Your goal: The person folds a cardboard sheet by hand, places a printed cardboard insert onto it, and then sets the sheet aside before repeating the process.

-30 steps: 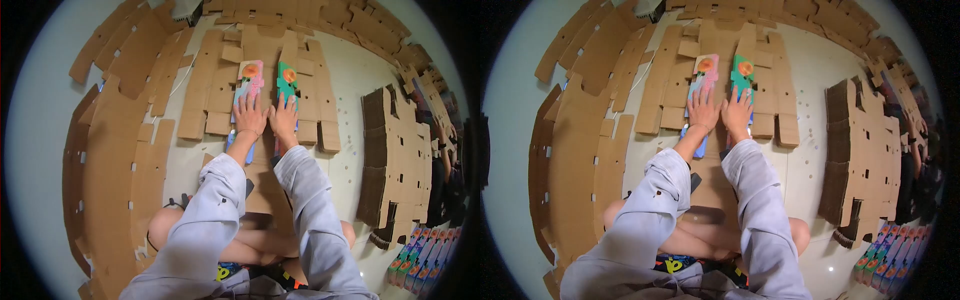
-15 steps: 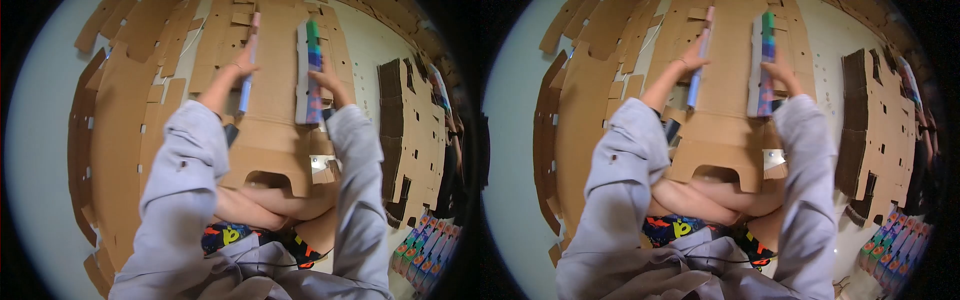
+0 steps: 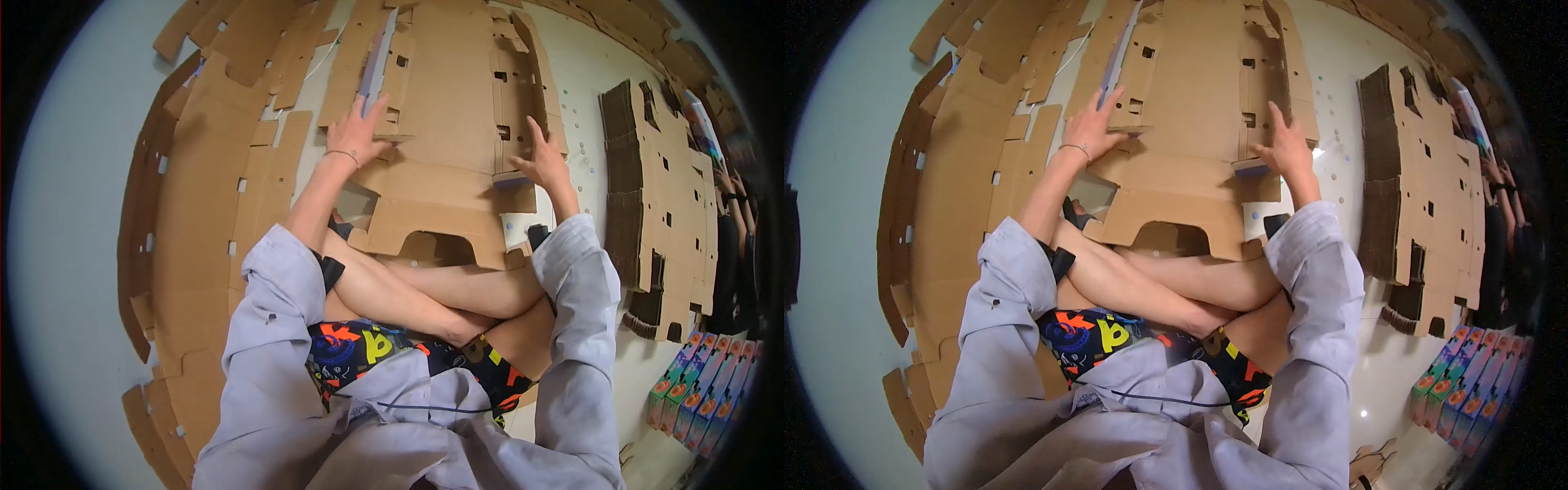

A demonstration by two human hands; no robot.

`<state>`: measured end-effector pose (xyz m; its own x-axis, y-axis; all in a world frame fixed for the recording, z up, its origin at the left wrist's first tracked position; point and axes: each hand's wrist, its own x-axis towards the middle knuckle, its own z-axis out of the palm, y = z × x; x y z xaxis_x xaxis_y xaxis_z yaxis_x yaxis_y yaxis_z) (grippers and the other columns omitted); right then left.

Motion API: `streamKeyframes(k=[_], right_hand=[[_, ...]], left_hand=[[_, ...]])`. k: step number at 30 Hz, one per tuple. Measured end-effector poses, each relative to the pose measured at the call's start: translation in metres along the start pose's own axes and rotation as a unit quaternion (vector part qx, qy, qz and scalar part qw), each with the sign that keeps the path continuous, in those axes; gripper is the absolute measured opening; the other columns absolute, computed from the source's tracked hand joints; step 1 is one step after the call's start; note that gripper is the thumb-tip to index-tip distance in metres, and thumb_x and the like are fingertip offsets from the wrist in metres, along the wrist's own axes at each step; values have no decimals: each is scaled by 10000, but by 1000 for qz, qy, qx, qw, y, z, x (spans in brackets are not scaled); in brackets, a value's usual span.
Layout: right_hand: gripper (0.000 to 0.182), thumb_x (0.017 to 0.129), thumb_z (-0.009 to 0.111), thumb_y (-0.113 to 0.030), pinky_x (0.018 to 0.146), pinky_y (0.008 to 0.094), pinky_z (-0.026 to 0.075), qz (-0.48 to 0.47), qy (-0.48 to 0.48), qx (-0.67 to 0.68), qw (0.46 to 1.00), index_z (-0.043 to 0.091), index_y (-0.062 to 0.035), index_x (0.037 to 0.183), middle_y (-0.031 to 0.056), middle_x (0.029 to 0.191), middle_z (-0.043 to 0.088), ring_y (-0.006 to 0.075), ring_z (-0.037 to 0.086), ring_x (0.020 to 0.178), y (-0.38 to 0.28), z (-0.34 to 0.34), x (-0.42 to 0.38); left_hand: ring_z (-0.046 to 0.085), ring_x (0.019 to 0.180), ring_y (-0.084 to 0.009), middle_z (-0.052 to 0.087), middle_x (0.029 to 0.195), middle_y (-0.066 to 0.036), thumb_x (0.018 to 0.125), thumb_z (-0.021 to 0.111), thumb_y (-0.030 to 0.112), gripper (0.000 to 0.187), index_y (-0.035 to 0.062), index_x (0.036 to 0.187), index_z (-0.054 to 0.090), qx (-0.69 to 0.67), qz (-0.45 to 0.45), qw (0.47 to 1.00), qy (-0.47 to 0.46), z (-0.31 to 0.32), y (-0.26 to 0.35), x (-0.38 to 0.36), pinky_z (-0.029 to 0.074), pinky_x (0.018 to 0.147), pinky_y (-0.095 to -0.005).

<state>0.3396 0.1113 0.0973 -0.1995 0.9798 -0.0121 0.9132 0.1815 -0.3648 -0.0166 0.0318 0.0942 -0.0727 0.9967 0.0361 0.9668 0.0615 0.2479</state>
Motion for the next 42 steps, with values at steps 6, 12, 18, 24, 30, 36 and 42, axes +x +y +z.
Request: streamKeyframes(k=[6, 12, 18, 24, 30, 36, 42], right_hand=[[822, 717, 685, -258, 701, 426, 540, 141, 67, -56, 986, 258, -136, 1409, 217, 970, 640, 348, 649, 823, 99, -19, 25], [768, 757, 653, -221, 508, 395, 558, 280, -197, 137, 930, 253, -41, 1387, 218, 958, 623, 303, 662, 731, 48, -53, 3], [585, 729, 543, -13, 517, 416, 579, 200, -60, 197, 958, 343, 37, 1277, 234, 977, 605, 309, 668, 726, 66, -20, 20], [497, 711, 583, 4, 555, 412, 580, 191, -135, 306, 923, 441, 22, 1187, 173, 895, 615, 278, 659, 708, 70, -3, 11], [448, 728, 588, 6, 788, 272, 480, 83, 13, 416, 905, 516, 36, 1170, 121, 988, 630, 192, 614, 899, 47, -63, 4], [412, 804, 629, -76, 758, 266, 484, -9, 57, 494, 867, 524, 8, 1193, 71, 1030, 610, 158, 601, 888, 148, -178, -15], [525, 872, 583, -199, 980, 351, 379, -225, 82, 674, 699, 392, -7, 1322, 108, 1148, 554, 213, 525, 1070, 206, -368, -132]], left_hand=[[502, 1158, -329, 480, 1301, -166, 682, 727, 444, 864, 180, 1395, 315, -314, -190, 930, -13, -5, -102, 10, 460, 843, -468], [636, 720, -246, 568, 1126, -107, 763, 668, 306, 725, 168, 1389, 329, -431, -353, 829, -49, -23, -77, 5, 510, 607, -352], [650, 742, -270, 643, 898, -133, 668, 578, -30, 408, 22, 1072, 597, -355, -317, 879, 17, 34, -87, 11, 536, 595, -391], [647, 794, -221, 660, 917, -132, 634, 634, -30, 382, 23, 1013, 639, -331, -319, 888, -6, 76, -123, 18, 521, 674, -369], [629, 876, -177, 664, 958, -103, 687, 625, -51, 428, 22, 1108, 603, -464, -255, 844, 87, 16, -65, 18, 492, 760, -312], [616, 931, -177, 634, 1058, -91, 754, 633, -41, 437, -7, 1181, 547, -592, -81, 797, 89, -2, -32, 34, 491, 820, -293], [621, 935, -184, 619, 1079, -109, 773, 636, -11, 467, -24, 1219, 500, -720, 49, 692, 15, -67, 119, 71, 512, 820, -302]])
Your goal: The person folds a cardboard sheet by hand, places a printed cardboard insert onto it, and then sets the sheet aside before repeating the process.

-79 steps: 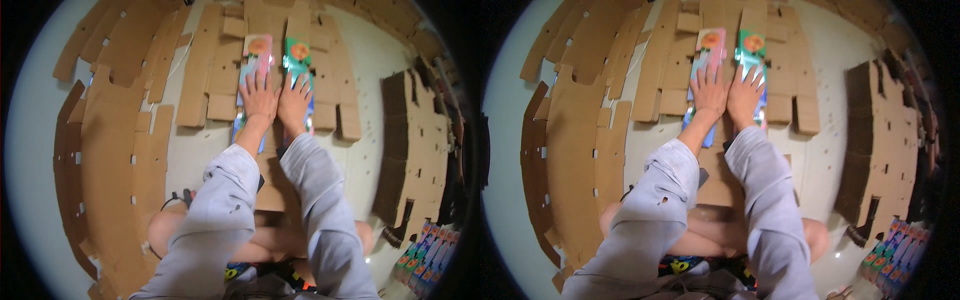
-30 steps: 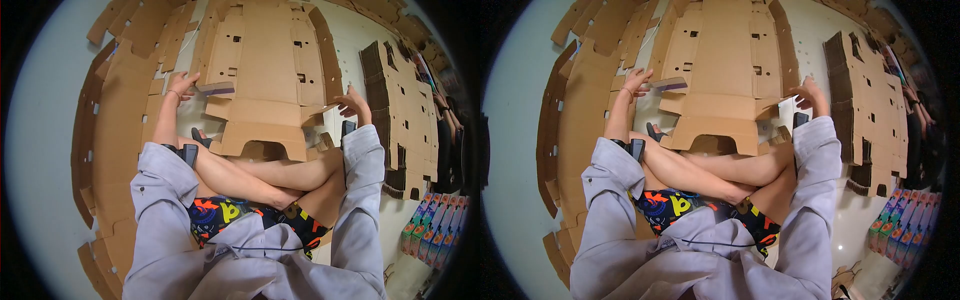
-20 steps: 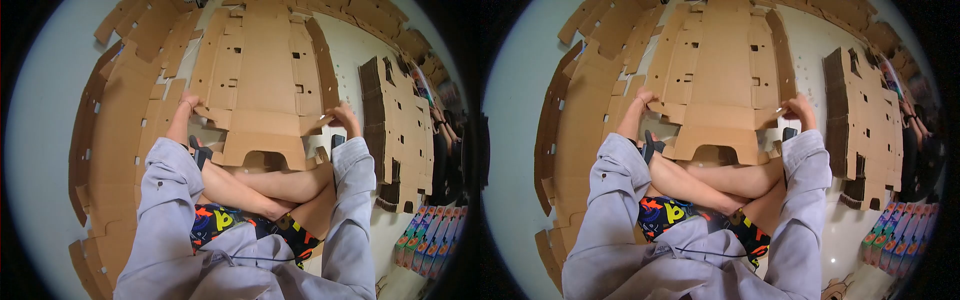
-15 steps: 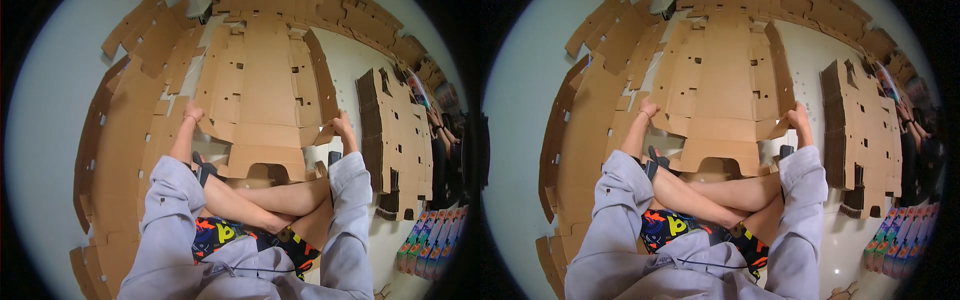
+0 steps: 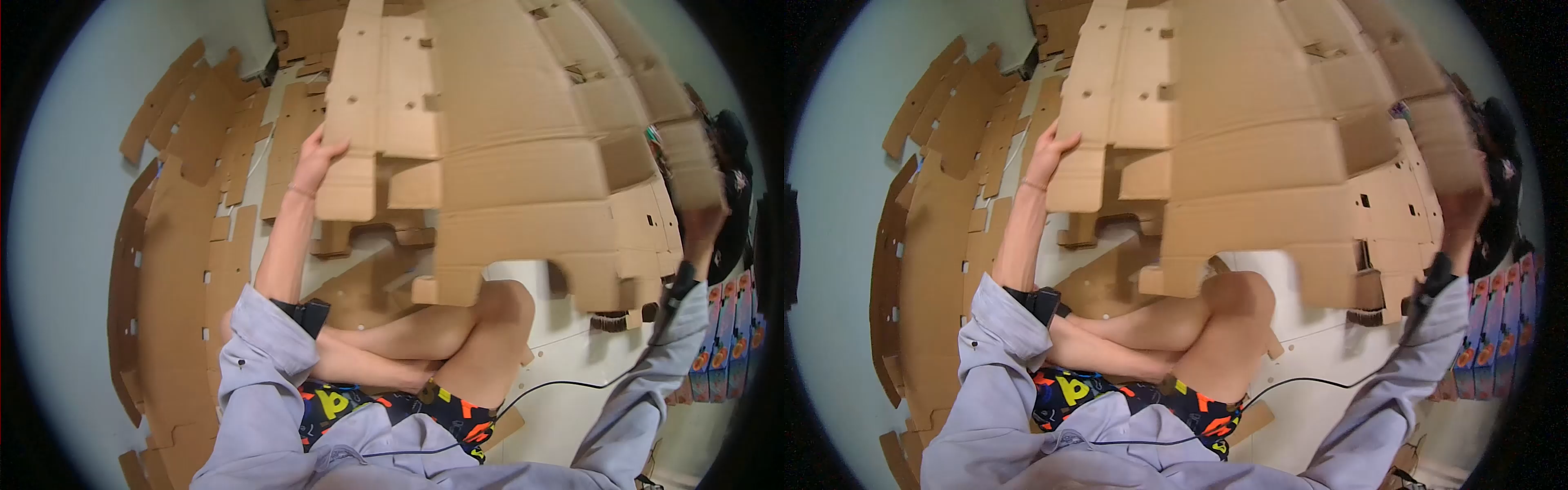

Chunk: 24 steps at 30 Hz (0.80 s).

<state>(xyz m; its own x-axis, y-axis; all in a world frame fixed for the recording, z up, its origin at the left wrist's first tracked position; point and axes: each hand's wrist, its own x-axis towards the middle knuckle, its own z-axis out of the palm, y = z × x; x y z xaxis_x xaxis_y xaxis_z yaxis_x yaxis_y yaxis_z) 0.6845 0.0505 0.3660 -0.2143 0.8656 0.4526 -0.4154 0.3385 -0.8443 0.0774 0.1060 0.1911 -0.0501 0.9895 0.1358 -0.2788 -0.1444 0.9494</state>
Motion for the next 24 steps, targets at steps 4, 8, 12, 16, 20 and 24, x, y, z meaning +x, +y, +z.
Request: streamKeyframes(k=[4, 8, 12, 16, 20, 24], right_hand=[[672, 890, 542, -217, 1126, 429, 193, -25, -34, 20, 999, 184, -11, 1420, 243, 1450, 214, 328, 284, 1328, -97, -47, -40], [570, 964, 385, -350, 1049, 399, 345, 11, 113, -215, 970, 211, -69, 1429, 245, 1400, 318, 299, 375, 1271, -107, -113, -126], [637, 894, 526, -460, 873, 387, 467, 161, 518, -421, 727, 296, -135, 1392, 136, 1259, 447, 270, 505, 1111, -50, -131, -218], [716, 837, 579, -507, 906, 430, 425, 130, 673, -193, 703, 347, -81, 1364, 171, 1328, 404, 347, 491, 1141, 35, -112, -316], [436, 888, 584, -355, 624, 277, 450, 144, 664, -511, 527, 457, -96, 1215, 61, 929, 508, 123, 473, 659, 166, -57, -390], [494, 912, 548, -267, 579, 272, 485, 25, 681, -101, 725, 330, -116, 1329, 104, 1036, 544, 158, 541, 618, 194, 106, -276]], left_hand=[[634, 846, -196, 631, 1000, -125, 752, 664, 1, 388, -30, 1118, 539, -78, -50, 994, -51, 162, 30, 12, 533, 748, -320], [634, 815, -209, 643, 950, -127, 752, 661, 0, 311, -21, 1049, 575, -93, -85, 989, -72, 290, -19, 24, 520, 727, -332], [635, 824, -210, 644, 994, -110, 786, 587, -5, 394, 21, 1178, 549, 27, -66, 997, -28, 371, -118, -1, 517, 750, -345], [638, 832, -207, 634, 1035, -113, 809, 513, -62, 418, 41, 1213, 536, -147, -282, 947, 51, 385, -182, -44, 543, 686, -340], [632, 819, -201, 634, 997, -99, 833, 501, -56, 365, 34, 1185, 533, -147, -278, 948, 53, 389, -188, -63, 539, 654, -326], [619, 849, -188, 624, 966, -125, 878, 459, -31, 270, 13, 1141, 505, -43, -157, 987, 8, 420, -203, -96, 504, 685, -327]])
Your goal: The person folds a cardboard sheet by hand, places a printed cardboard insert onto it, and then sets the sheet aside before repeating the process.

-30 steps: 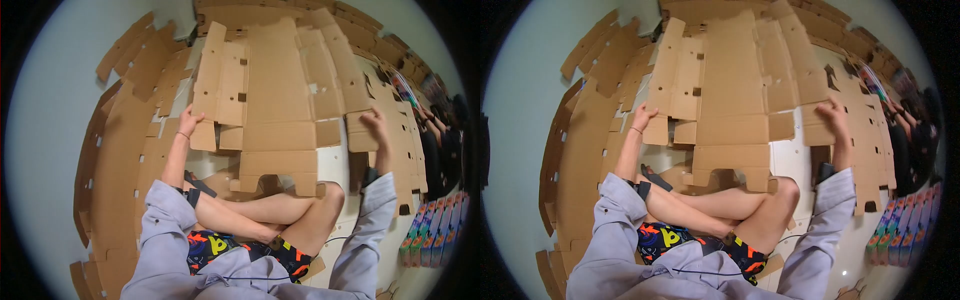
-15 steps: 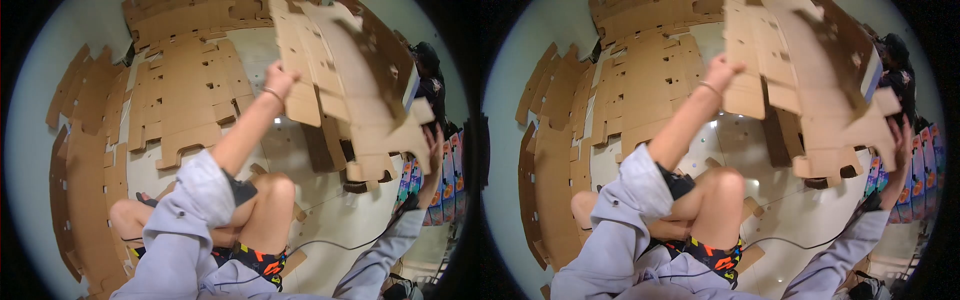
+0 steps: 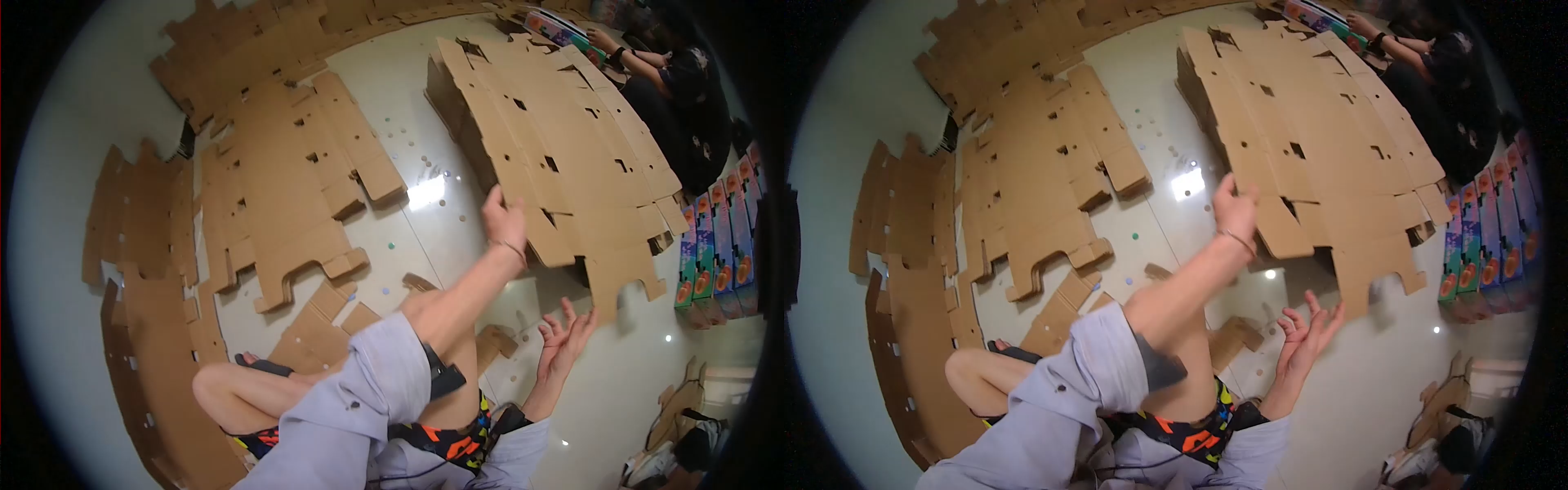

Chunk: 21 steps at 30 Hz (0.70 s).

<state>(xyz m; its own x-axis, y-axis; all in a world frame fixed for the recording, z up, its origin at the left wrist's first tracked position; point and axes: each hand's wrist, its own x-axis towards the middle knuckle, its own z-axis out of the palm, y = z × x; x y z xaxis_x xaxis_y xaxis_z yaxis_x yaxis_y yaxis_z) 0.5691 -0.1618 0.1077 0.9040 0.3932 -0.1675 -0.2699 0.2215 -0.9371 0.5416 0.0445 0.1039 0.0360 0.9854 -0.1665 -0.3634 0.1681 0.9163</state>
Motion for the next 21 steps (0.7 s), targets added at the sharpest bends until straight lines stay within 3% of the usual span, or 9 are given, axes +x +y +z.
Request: streamKeyframes(k=[2, 5, 7, 10, 12, 15, 17, 20, 21], right_hand=[[518, 907, 555, -214, 570, 281, 510, -28, 21, 65, 997, 317, -90, 1349, 127, 1113, 556, 193, 590, 635, -6, 20, 13], [517, 884, 594, -194, 512, 264, 485, 15, 31, 32, 999, 360, -28, 1315, 100, 1022, 577, 164, 567, 592, 1, 22, 95], [493, 866, 618, -169, 471, 256, 458, -46, -42, -199, 978, 407, 17, 1270, 82, 922, 578, 140, 551, 578, 17, 27, 145], [451, 860, 605, -145, 525, 263, 467, -77, -77, -252, 962, 442, 5, 1253, 79, 879, 580, 145, 577, 652, -7, 54, 153], [445, 860, 598, -174, 610, 292, 488, 10, -123, -55, 991, 450, -2, 1243, 101, 929, 593, 173, 598, 762, -17, 58, 153], [414, 864, 583, -235, 790, 379, 512, 131, -221, 196, 946, 484, 4, 1187, 145, 1049, 593, 232, 594, 944, -16, 37, 161], [359, 881, 564, -224, 747, 364, 536, 157, -120, 103, 975, 505, 8, 1149, 152, 1013, 603, 242, 613, 898, -18, 51, 145], [310, 896, 543, -181, 681, 335, 560, 96, -162, -10, 982, 503, 16, 1132, 175, 964, 600, 248, 631, 818, 9, 54, 164], [296, 890, 541, -151, 665, 323, 563, 140, -130, 61, 980, 500, 19, 1129, 179, 960, 596, 247, 634, 790, 16, 52, 181]], left_hand=[[620, 864, -187, 621, 967, -127, 881, 458, -27, 312, 23, 1189, 464, 6, -56, 998, -23, -1, 1, -11, 507, 688, -326], [630, 895, -222, 599, 1041, -132, 910, 436, 15, 382, 57, 1283, 363, -56, -153, 980, -111, 8, 29, -17, 528, 716, -343], [640, 892, -251, 585, 1081, -138, 921, 425, 35, 394, 70, 1303, 337, -140, -195, 955, -173, 16, 35, -9, 541, 722, -357], [642, 876, -263, 539, 1174, -143, 917, 432, 52, 457, 90, 1341, 269, -68, -240, 937, -246, 13, 36, 1, 569, 681, -394], [636, 932, -254, 551, 1159, -135, 930, 450, 110, 459, 114, 1352, 271, -36, -262, 927, -267, 4, 44, 3, 541, 729, -358], [645, 854, -243, 554, 1158, -123, 922, 473, 146, 474, 116, 1351, 277, 35, -273, 917, -290, -17, 42, 7, 538, 721, -355], [637, 850, -215, 555, 1164, -109, 918, 506, 215, 503, 95, 1359, 298, 92, -276, 909, -297, -33, 51, 5, 524, 761, -345], [634, 896, -204, 563, 1168, -113, 913, 530, 265, 518, 82, 1357, 333, 131, -235, 912, -310, -62, 74, -4, 512, 799, -330], [634, 907, -199, 568, 1167, -116, 912, 535, 282, 520, 80, 1353, 348, 113, -213, 913, -330, -79, 81, -9, 509, 808, -321]])
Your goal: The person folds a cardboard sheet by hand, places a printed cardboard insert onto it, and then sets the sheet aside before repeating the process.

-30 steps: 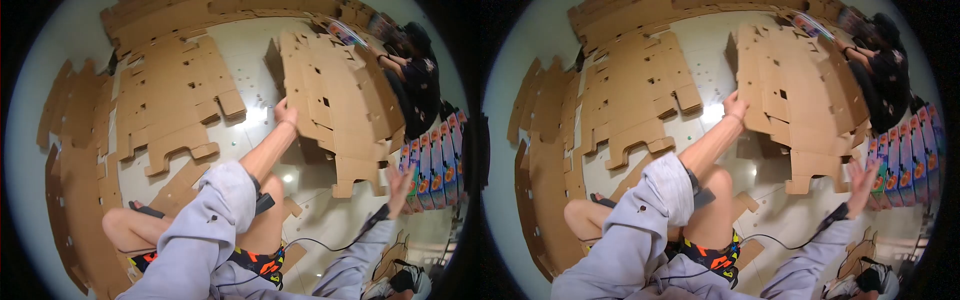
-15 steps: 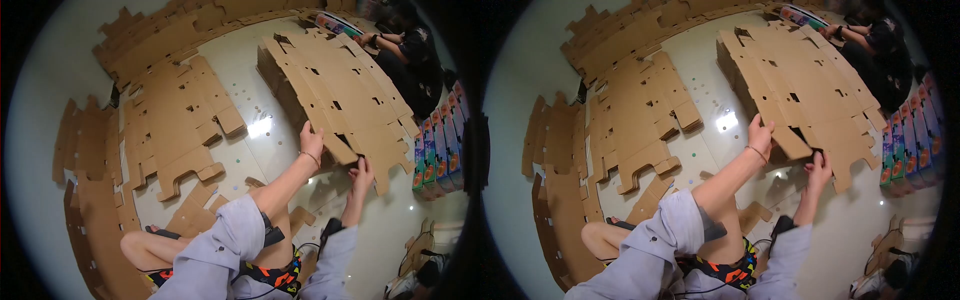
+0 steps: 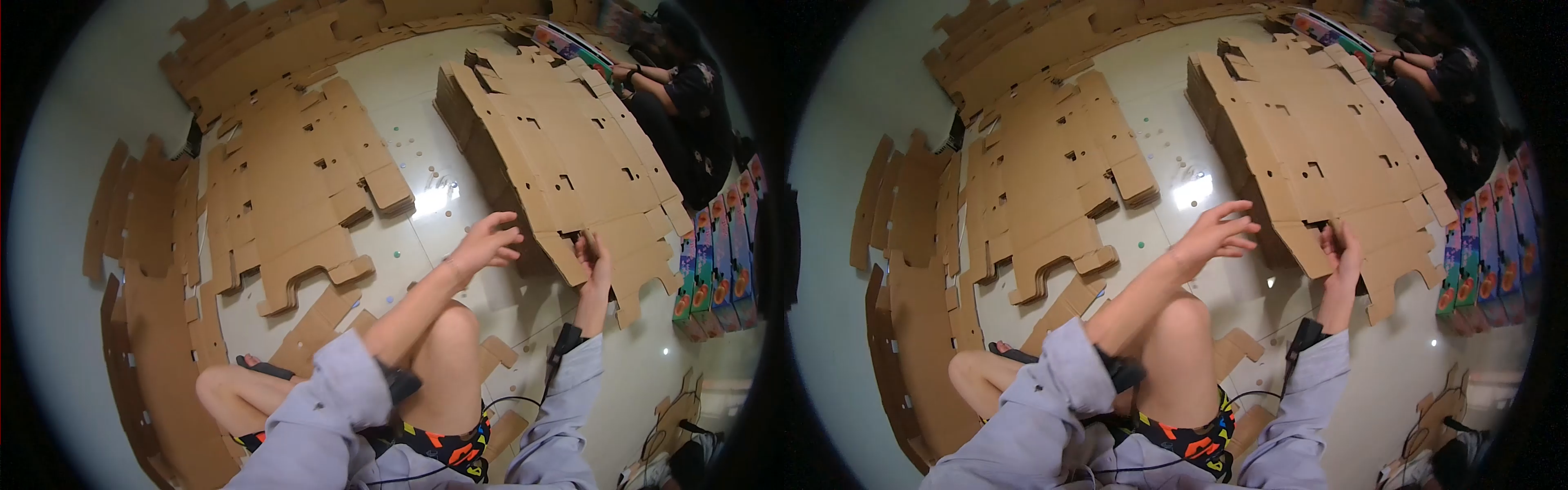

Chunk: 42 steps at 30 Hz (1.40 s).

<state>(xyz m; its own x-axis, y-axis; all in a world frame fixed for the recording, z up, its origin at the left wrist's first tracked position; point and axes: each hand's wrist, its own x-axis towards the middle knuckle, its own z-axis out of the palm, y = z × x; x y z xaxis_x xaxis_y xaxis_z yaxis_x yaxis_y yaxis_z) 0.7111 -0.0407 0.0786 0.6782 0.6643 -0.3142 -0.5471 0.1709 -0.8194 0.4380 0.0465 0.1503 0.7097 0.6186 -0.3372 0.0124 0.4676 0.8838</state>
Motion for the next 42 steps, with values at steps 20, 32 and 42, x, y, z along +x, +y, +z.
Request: streamKeyframes(k=[20, 32, 42], right_hand=[[490, 809, 512, 49, 895, 313, 439, -566, -51, -445, 692, 489, -43, 1290, 160, 1207, 574, 268, 568, 1085, -96, 101, -38], [317, 875, 571, -307, 701, 299, 534, 51, -5, -178, 983, 608, -42, 1046, 92, 912, 659, 171, 607, 748, -50, -66, 56], [737, 777, 667, -334, 990, 338, 370, -110, -76, -619, 774, 357, 16, 1347, 191, 1311, 471, 280, 490, 1176, -39, -18, 71]], left_hand=[[642, 790, -125, 633, 1025, -68, 919, 533, 292, 414, 125, 1287, 446, 109, -52, 914, 387, -290, -84, -307, 503, 652, -226], [630, 789, -107, 614, 1068, -82, 924, 535, 293, 445, 87, 1303, 427, 119, -55, 941, 313, -275, -73, -292, 482, 650, -193], [637, 785, -116, 626, 1064, -71, 926, 526, 310, 437, 96, 1297, 438, 123, -100, 933, 324, -278, -90, -292, 489, 655, -217]])
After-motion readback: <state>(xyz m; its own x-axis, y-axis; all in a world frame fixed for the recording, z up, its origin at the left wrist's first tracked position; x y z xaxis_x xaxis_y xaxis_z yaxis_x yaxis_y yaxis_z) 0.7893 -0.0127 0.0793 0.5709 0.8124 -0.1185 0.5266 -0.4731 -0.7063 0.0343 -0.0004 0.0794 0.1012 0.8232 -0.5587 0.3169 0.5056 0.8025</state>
